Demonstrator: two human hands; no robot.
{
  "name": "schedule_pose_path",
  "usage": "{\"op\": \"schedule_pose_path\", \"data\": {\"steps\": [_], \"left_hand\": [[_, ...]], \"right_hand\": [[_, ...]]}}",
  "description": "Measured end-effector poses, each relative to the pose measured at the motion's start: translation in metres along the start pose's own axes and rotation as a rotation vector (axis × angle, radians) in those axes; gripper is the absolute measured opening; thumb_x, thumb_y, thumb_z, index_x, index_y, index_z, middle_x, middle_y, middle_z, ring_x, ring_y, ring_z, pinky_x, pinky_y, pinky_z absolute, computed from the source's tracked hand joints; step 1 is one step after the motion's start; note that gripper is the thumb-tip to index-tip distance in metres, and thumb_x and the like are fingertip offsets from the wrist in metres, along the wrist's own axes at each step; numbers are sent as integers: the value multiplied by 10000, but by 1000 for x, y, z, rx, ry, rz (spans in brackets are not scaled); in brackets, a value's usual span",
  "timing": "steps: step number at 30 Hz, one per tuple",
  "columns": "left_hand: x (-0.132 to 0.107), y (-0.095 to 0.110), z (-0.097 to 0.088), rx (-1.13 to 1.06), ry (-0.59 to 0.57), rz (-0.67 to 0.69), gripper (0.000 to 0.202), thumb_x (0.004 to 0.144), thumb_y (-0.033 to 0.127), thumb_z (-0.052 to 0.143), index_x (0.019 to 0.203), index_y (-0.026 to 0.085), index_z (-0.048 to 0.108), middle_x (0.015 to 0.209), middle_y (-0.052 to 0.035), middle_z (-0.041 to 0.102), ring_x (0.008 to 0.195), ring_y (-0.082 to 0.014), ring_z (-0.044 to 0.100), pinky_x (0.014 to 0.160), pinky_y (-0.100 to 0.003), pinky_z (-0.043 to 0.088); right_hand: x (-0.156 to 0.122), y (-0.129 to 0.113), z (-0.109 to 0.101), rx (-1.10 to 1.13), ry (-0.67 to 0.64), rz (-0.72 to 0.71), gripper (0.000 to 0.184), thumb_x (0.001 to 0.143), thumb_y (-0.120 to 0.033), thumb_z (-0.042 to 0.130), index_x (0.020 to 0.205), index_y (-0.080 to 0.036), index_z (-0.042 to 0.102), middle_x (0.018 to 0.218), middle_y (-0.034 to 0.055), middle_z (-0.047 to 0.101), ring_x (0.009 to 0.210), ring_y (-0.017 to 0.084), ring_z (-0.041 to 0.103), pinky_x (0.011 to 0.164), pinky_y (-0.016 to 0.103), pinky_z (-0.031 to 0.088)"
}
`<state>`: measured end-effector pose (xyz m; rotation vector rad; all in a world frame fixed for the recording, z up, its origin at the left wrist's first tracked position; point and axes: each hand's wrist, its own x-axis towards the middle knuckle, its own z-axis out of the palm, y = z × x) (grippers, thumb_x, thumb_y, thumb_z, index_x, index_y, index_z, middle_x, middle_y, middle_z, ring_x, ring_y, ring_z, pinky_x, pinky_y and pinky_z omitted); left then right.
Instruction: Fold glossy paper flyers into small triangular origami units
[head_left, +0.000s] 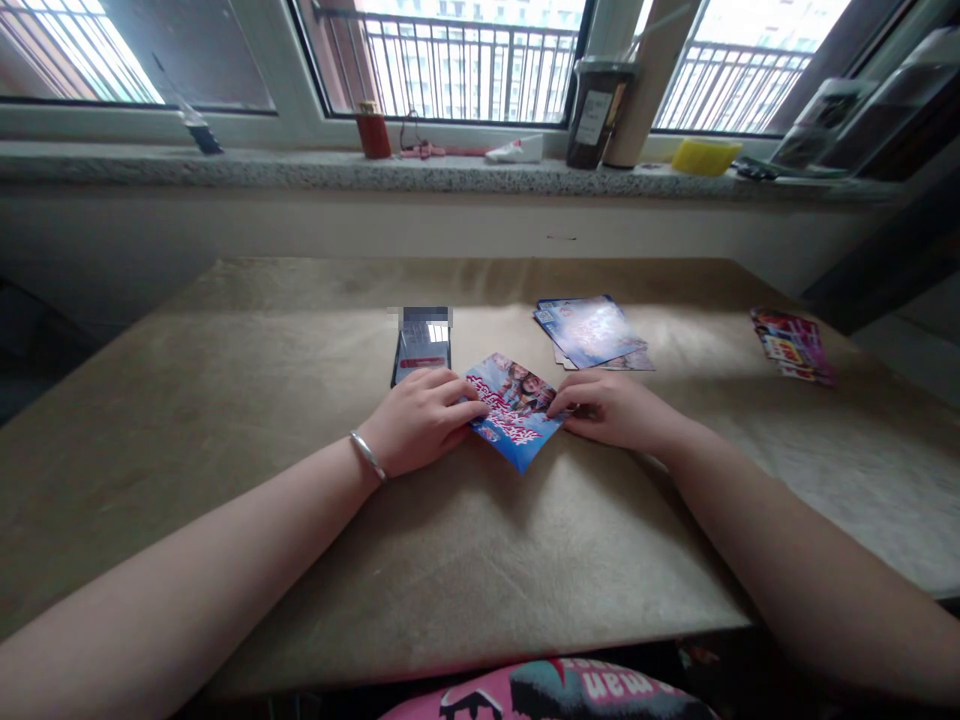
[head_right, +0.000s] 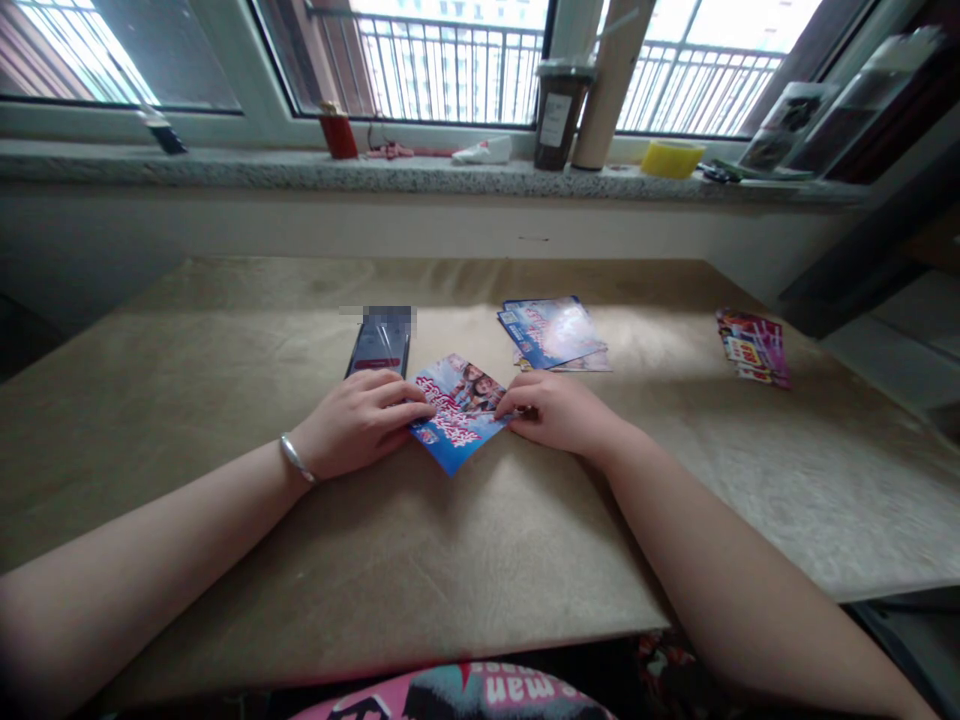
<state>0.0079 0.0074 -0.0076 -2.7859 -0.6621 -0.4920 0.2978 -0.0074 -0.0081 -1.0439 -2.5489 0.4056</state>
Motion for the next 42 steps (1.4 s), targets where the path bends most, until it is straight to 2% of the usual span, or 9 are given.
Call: {"op": "schedule_pose_path", "data": {"steps": [7, 12, 18, 21, 24, 31, 37, 42], "left_hand": [[0, 0, 4, -24, -47, 38, 237, 881, 272, 528, 1087, 220, 633, 1089, -43, 649, 927, -203, 568, 830, -355, 472], [4, 2, 2, -80, -97, 61, 305, 896, 323, 495, 1157, 206, 603, 1135, -70, 630, 972, -219, 576, 844, -383, 492], [3, 4, 4, -127, -77, 88, 309, 907, 279, 466, 1170, 182, 596, 1176, -95, 608, 1038, -218, 565, 904, -383, 495], [3, 6, 6, -131, -80, 86, 311, 920, 240, 438, 1180, 166, 593, 1154, -89, 625, 1033, -211, 570, 923, -383, 489], [4, 8, 4, -131, -97, 69, 325, 920, 267, 438, 1184, 157, 591, 1149, -97, 626, 1030, -220, 568, 921, -397, 487], [6, 10, -2, -100, -157, 44, 349, 897, 340, 453, 1145, 149, 608, 994, -110, 616, 896, -224, 565, 805, -375, 507], [4, 9, 2, -83, -121, 12, 287, 917, 330, 445, 1066, 176, 637, 928, -83, 612, 848, -202, 551, 765, -338, 493], [5, 10, 2, -202, -81, -31, 206, 879, 265, 501, 975, 186, 665, 886, -67, 616, 825, -186, 548, 745, -317, 477]], "right_hand": [[2, -12, 3, -48, -50, -81, 187, 839, -302, 581, 968, -239, 702, 995, 48, 676, 922, 166, 605, 820, 307, 480], [2, -13, 6, -2, -59, -155, 210, 849, -250, 575, 1018, -223, 697, 1016, 59, 669, 975, 171, 594, 874, 328, 482], [2, -14, 5, -136, -32, -170, 240, 901, -237, 495, 999, -235, 714, 996, 45, 691, 924, 174, 613, 833, 336, 499], [1, -14, 5, -177, -28, -159, 250, 910, -237, 481, 994, -247, 716, 996, 33, 696, 921, 173, 617, 834, 336, 496], [1, -13, 4, -164, -28, -149, 224, 876, -222, 525, 991, -236, 716, 1000, 37, 693, 947, 178, 616, 851, 337, 493], [1, -11, 7, -20, -2, -130, 171, 847, -233, 567, 919, -233, 723, 947, 37, 689, 889, 154, 620, 815, 296, 490], [4, -13, 9, 5, 29, -25, 190, 877, -229, 512, 848, -189, 696, 852, 55, 668, 799, 150, 601, 724, 285, 478], [7, -16, 8, 74, 13, -2, 167, 861, -208, 527, 821, -190, 688, 853, 57, 666, 811, 153, 598, 741, 293, 476]]}}
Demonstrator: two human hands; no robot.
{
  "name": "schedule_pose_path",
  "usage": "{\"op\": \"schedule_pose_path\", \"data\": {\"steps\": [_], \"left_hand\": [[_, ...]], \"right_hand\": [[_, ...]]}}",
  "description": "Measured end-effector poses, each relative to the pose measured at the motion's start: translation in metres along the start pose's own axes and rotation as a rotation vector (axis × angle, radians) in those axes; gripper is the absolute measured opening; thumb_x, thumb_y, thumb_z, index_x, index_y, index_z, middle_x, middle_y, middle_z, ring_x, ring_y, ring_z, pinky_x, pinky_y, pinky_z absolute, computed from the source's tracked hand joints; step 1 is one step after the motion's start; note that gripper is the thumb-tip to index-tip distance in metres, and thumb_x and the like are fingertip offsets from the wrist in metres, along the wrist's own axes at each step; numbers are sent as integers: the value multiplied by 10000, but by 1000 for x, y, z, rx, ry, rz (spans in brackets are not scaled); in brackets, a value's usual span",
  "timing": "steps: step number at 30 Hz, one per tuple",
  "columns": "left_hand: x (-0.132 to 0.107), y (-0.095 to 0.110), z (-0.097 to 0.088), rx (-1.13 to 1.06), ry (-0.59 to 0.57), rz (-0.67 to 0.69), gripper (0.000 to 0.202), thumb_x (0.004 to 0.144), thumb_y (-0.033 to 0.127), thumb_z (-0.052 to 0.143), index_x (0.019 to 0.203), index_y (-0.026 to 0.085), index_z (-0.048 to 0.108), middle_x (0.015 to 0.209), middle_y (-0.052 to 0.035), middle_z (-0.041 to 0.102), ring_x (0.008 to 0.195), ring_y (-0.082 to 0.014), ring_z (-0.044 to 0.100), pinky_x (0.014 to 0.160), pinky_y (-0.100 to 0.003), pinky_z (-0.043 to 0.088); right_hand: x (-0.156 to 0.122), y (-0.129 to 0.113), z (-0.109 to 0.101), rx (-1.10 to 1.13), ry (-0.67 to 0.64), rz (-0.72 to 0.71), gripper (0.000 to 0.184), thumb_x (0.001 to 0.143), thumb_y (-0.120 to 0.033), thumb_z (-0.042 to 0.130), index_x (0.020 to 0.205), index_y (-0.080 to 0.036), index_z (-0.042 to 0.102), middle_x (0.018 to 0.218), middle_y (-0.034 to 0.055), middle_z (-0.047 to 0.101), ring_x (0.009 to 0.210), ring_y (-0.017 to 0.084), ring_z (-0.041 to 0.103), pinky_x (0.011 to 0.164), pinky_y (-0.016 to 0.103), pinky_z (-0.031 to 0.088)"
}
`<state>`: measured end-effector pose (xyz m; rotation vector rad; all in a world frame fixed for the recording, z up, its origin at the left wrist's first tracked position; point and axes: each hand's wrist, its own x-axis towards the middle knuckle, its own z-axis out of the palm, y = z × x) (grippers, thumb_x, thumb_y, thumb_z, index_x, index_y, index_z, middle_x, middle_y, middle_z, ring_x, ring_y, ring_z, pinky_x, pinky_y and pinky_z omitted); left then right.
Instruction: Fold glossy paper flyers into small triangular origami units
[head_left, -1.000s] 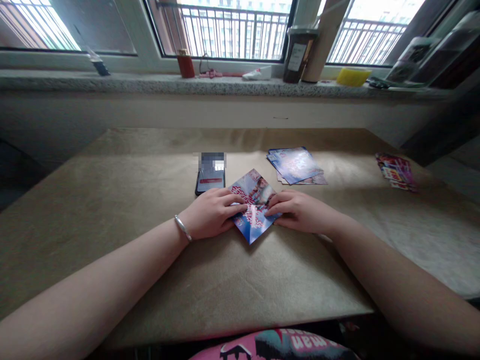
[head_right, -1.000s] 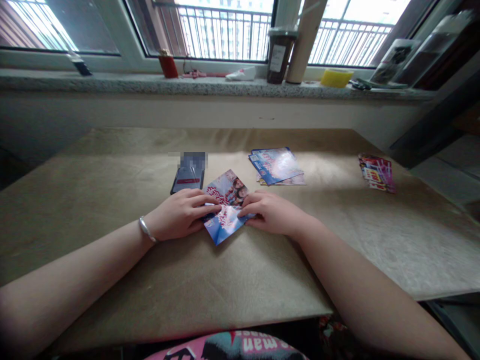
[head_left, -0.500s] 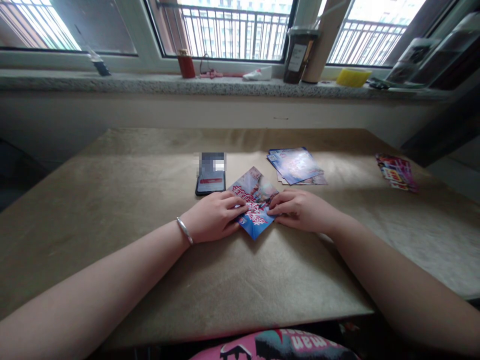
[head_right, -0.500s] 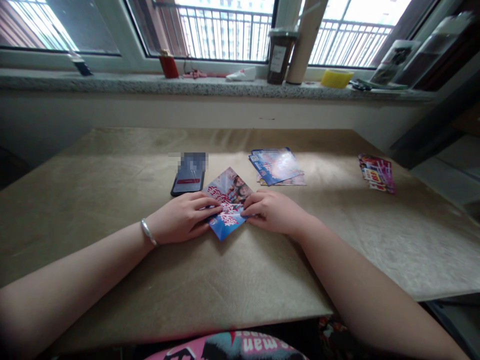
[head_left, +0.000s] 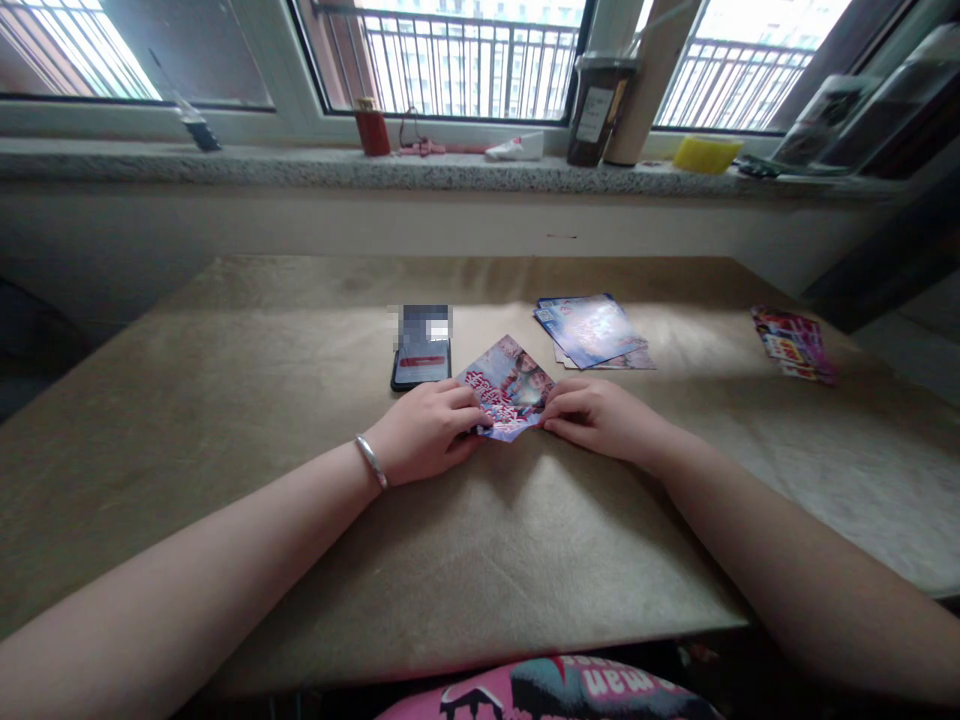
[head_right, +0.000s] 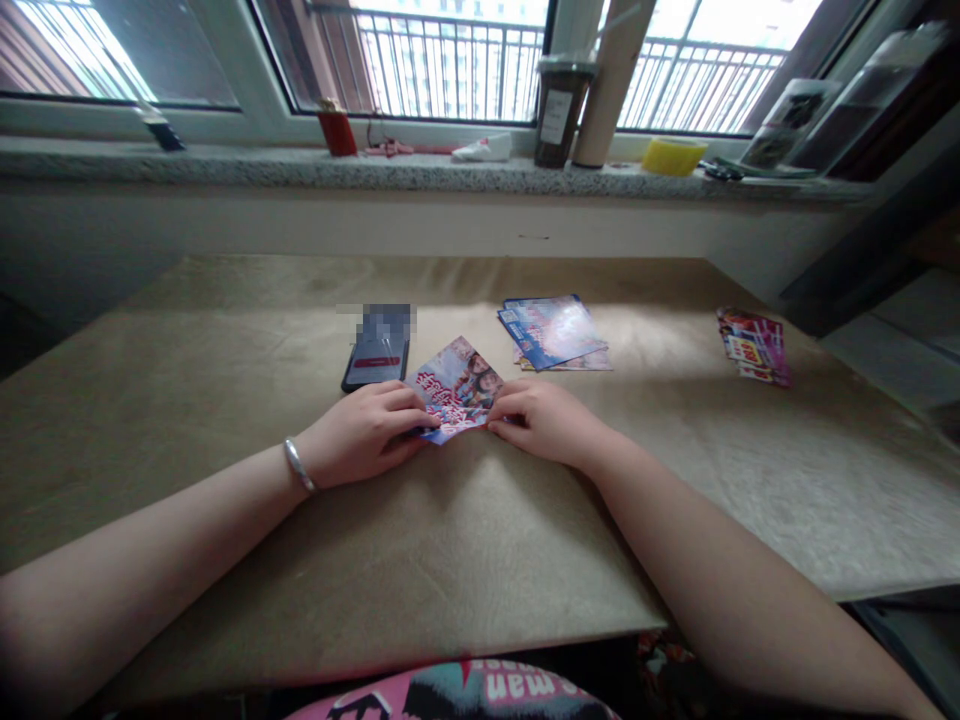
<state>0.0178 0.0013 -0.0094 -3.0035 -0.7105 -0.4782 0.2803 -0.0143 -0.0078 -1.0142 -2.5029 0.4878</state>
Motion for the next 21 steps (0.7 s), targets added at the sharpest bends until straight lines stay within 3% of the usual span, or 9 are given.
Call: {"op": "schedule_pose_path", "data": {"steps": [12, 17, 21], "left_hand": [[2, 0, 0, -311, -60, -103, 173, 854, 284, 541, 800, 181, 669, 825, -42, 623, 828, -164, 540, 783, -294, 438], [5, 7, -4, -249, -65, -142, 283, 869, 417, 531, 793, 171, 648, 806, -40, 624, 801, -168, 547, 761, -298, 424], [6, 12, -4, -213, -32, -113, 309, 935, 336, 421, 792, 170, 639, 774, -32, 630, 748, -150, 555, 728, -284, 424]], "right_hand": [[2, -4, 3, -34, 12, 0, 132, 837, -180, 544, 784, -174, 665, 857, 74, 649, 814, 168, 585, 730, 301, 463], [3, -6, 4, -47, 12, 15, 134, 836, -182, 540, 776, -180, 660, 855, 68, 646, 819, 169, 585, 736, 302, 462], [3, -7, 5, -74, 20, 16, 131, 827, -177, 543, 780, -184, 666, 847, 62, 638, 817, 167, 588, 735, 298, 464]]}}
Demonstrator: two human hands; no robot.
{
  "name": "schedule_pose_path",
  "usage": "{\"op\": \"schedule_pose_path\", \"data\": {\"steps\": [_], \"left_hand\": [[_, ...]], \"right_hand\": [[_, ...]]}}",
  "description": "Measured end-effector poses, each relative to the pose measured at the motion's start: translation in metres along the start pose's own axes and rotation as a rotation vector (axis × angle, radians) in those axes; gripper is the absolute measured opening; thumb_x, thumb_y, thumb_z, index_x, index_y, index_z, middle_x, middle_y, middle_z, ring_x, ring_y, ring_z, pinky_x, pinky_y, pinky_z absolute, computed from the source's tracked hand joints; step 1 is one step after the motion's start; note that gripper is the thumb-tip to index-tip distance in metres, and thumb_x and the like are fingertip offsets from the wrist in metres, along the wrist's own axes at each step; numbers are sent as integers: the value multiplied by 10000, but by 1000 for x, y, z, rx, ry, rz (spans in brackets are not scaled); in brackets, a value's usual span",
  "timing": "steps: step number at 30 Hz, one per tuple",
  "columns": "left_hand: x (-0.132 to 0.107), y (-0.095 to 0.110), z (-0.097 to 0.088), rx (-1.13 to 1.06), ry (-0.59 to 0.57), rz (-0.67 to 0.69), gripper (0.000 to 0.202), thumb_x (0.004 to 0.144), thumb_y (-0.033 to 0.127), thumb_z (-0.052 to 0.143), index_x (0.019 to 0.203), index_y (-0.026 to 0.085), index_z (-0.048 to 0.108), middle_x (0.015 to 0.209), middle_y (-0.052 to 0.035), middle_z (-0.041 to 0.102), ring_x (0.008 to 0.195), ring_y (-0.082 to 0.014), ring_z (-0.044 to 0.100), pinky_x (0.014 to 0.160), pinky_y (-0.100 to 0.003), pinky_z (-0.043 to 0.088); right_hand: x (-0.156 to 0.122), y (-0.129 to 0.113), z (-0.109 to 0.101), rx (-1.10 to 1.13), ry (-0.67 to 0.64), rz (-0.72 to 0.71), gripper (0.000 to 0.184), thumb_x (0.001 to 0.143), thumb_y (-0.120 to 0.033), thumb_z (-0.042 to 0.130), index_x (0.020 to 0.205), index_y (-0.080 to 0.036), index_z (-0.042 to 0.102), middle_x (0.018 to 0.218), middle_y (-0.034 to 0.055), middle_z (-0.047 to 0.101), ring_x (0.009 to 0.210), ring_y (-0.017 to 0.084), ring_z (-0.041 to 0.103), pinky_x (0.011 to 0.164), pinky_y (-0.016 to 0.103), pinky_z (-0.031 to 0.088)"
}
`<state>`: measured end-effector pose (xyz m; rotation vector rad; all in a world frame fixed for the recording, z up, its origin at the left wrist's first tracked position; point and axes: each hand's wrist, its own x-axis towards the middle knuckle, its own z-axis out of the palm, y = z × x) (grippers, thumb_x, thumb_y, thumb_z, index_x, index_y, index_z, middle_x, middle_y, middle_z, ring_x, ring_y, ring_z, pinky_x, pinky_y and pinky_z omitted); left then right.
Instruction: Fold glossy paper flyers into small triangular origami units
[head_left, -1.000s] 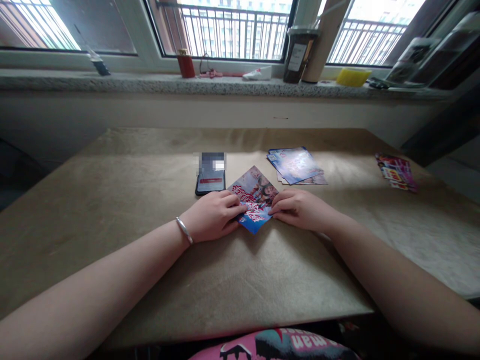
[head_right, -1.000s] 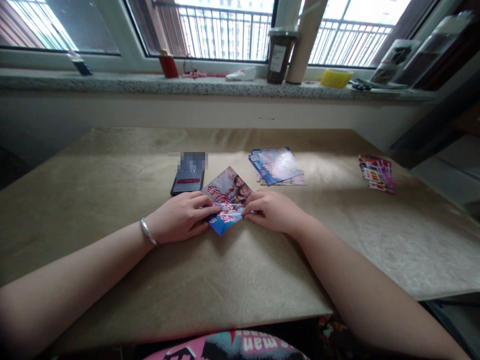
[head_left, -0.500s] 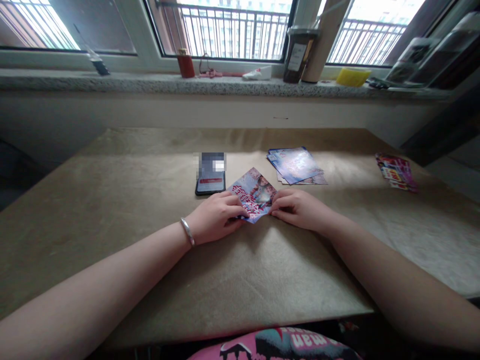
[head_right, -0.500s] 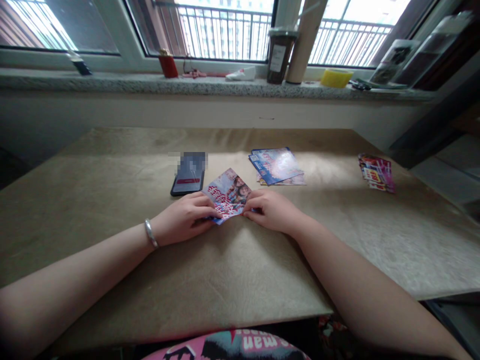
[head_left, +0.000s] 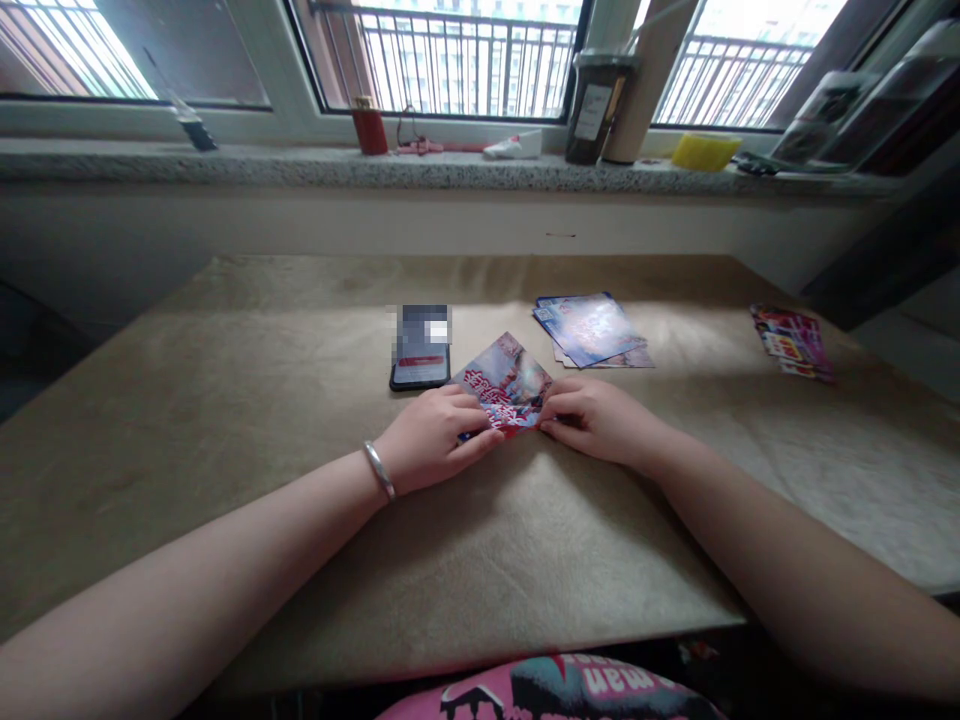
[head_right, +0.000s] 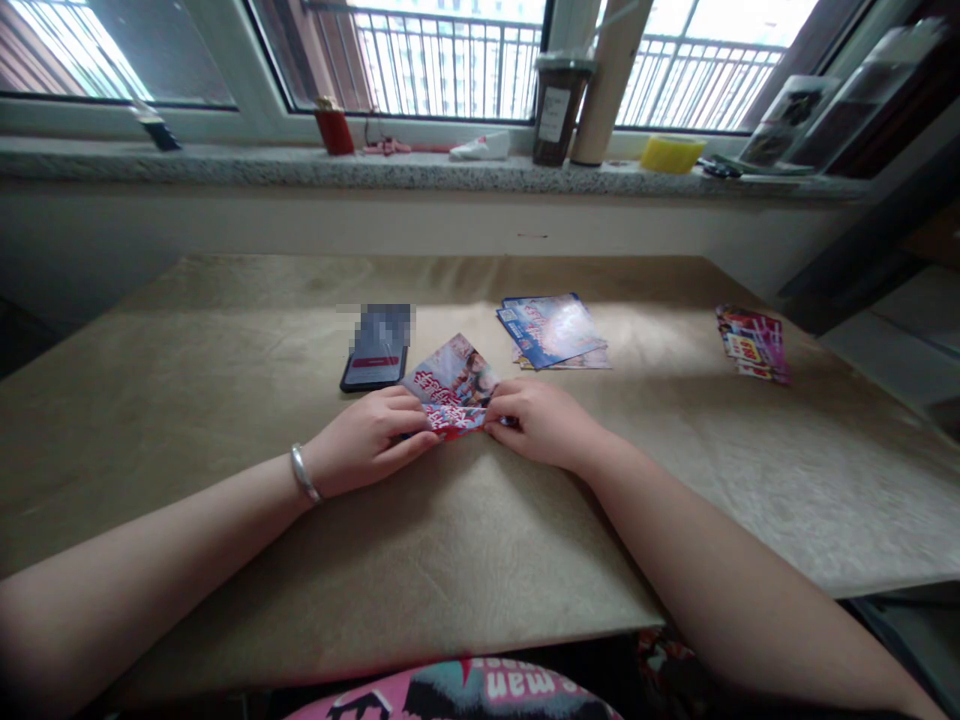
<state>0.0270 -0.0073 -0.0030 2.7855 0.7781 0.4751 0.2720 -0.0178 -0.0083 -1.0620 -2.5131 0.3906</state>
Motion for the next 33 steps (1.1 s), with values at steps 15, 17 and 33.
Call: {"op": "schedule_pose_path", "data": {"steps": [15, 17, 33], "left_hand": [[0, 2, 3, -116, 36, -248, 352, 921, 321, 403, 689, 153, 608, 661, -8, 609, 624, -119, 526, 596, -228, 384], [0, 0, 4, -90, 45, -295, 314, 904, 316, 435, 709, 156, 622, 683, -13, 620, 643, -126, 538, 609, -235, 391], [0, -7, 9, 126, 89, -229, 196, 852, 243, 494, 710, 150, 592, 744, -36, 597, 665, -131, 525, 610, -247, 411]], "right_hand": [[2, 7, 3, 34, 9, -99, 139, 846, -205, 560, 799, -183, 689, 854, 69, 666, 854, 171, 580, 772, 308, 467], [2, 6, 5, 35, 23, -74, 139, 848, -203, 553, 810, -186, 685, 856, 69, 660, 853, 170, 579, 774, 305, 465], [2, -1, 9, 67, 2, 36, 210, 788, -166, 598, 994, -207, 616, 978, 60, 645, 905, 179, 565, 786, 302, 445]]}}
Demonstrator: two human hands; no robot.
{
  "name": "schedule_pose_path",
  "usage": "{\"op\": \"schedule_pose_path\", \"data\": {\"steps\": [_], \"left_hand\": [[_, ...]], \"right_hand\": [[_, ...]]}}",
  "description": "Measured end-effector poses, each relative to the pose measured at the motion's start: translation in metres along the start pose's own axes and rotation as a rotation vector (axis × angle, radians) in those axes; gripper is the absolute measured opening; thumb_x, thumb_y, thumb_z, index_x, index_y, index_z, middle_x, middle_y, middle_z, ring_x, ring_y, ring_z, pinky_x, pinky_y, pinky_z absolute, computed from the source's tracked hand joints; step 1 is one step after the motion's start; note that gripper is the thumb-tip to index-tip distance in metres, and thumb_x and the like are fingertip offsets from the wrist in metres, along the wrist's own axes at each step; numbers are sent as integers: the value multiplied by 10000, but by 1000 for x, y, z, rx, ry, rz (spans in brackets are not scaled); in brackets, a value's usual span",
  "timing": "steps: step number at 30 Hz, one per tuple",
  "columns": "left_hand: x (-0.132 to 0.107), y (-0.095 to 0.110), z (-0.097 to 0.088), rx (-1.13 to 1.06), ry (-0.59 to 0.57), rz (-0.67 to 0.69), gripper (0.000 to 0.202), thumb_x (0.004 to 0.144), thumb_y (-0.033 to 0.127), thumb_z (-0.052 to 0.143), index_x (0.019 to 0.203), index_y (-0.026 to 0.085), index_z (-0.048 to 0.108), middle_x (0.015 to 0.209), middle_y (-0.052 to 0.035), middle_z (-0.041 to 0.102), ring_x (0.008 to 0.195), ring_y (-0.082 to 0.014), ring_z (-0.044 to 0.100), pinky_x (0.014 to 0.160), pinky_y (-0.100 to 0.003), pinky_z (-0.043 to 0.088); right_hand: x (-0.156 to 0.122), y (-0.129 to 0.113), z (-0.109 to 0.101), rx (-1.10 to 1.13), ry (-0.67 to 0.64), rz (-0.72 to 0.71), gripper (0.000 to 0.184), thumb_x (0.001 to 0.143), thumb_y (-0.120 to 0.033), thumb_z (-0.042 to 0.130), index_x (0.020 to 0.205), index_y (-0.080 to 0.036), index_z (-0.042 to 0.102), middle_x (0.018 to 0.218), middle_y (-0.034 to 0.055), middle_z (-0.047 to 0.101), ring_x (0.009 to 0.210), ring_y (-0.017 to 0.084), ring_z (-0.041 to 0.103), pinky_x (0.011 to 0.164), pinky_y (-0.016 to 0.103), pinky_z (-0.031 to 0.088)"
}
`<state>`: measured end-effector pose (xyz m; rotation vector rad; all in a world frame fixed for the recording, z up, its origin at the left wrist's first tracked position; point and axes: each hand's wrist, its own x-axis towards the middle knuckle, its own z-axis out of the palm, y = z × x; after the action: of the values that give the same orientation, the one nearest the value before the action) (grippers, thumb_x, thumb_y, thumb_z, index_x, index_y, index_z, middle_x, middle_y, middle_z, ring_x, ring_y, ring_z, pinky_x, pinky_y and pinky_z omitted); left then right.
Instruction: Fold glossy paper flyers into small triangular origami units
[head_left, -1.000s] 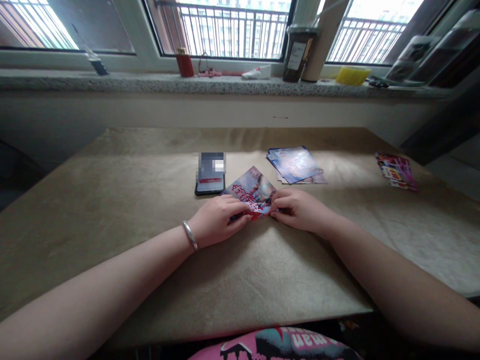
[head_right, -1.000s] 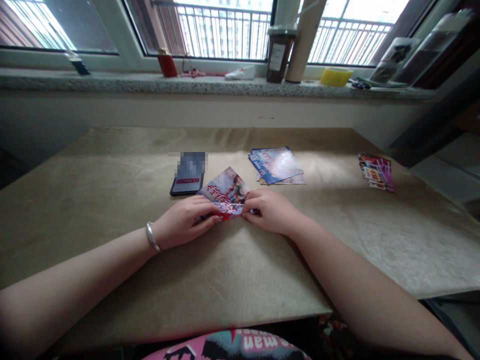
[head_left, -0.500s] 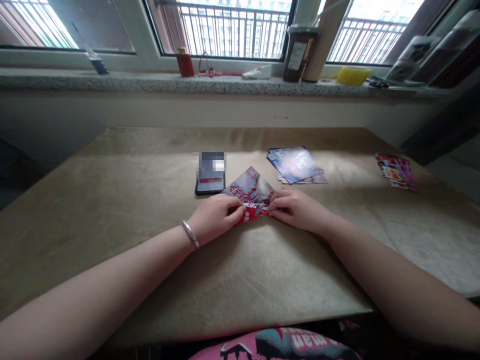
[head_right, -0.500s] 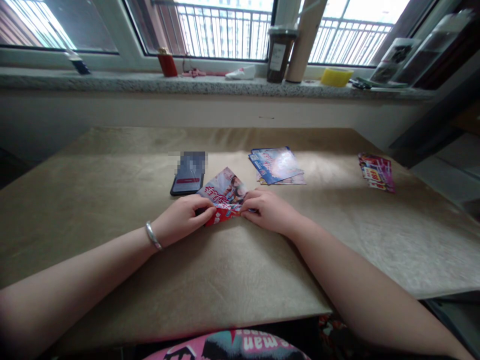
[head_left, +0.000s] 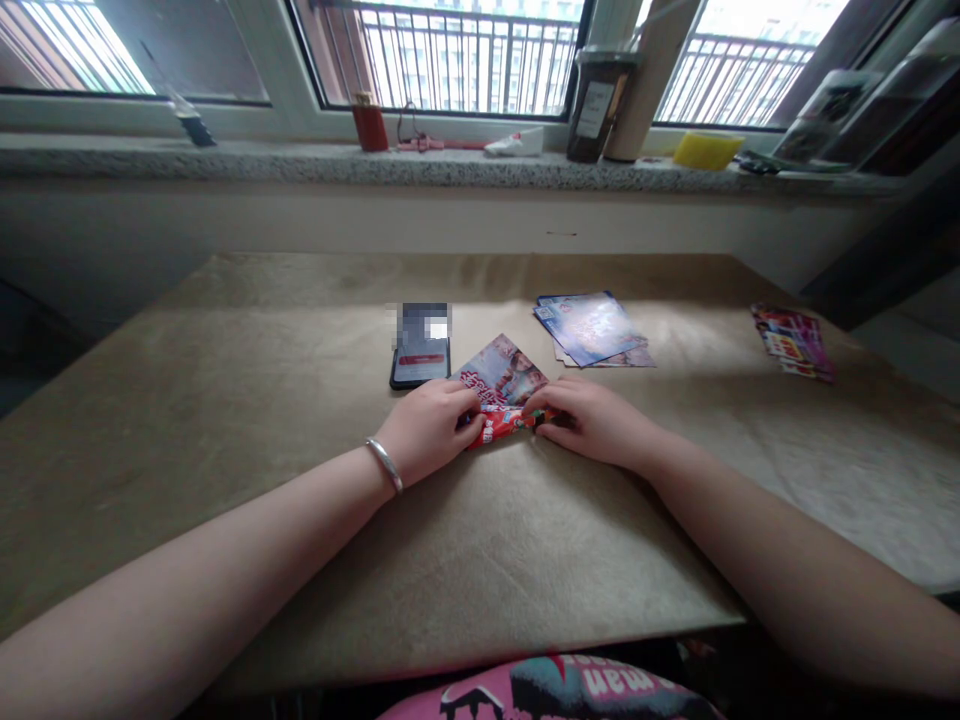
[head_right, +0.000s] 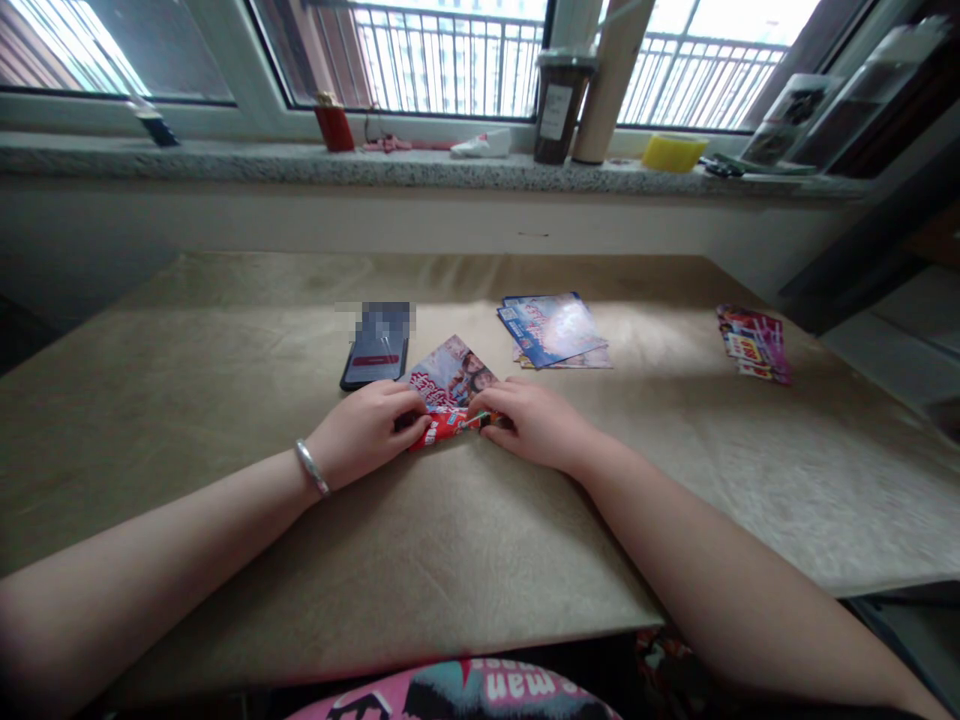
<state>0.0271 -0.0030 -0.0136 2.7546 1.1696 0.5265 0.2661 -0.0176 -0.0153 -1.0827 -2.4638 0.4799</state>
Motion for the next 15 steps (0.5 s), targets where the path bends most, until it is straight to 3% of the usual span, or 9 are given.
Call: {"op": "schedule_pose_path", "data": {"steps": [10, 15], "left_hand": [[0, -1, 2, 96, 13, 27, 182, 839, 225, 504, 686, 151, 570, 722, -37, 577, 633, -129, 498, 576, -243, 394], [0, -1, 2, 77, 9, 34, 165, 833, 217, 517, 692, 153, 572, 724, -36, 578, 642, -137, 500, 589, -254, 396]], "right_hand": [[2, 4, 7, 301, -5, 186, 165, 788, -182, 592, 944, -194, 646, 722, -11, 565, 640, 108, 500, 586, 220, 402], [-1, 6, 2, 204, -16, 100, 180, 770, -179, 608, 943, -200, 655, 713, -15, 550, 631, 106, 491, 582, 218, 396]]}}
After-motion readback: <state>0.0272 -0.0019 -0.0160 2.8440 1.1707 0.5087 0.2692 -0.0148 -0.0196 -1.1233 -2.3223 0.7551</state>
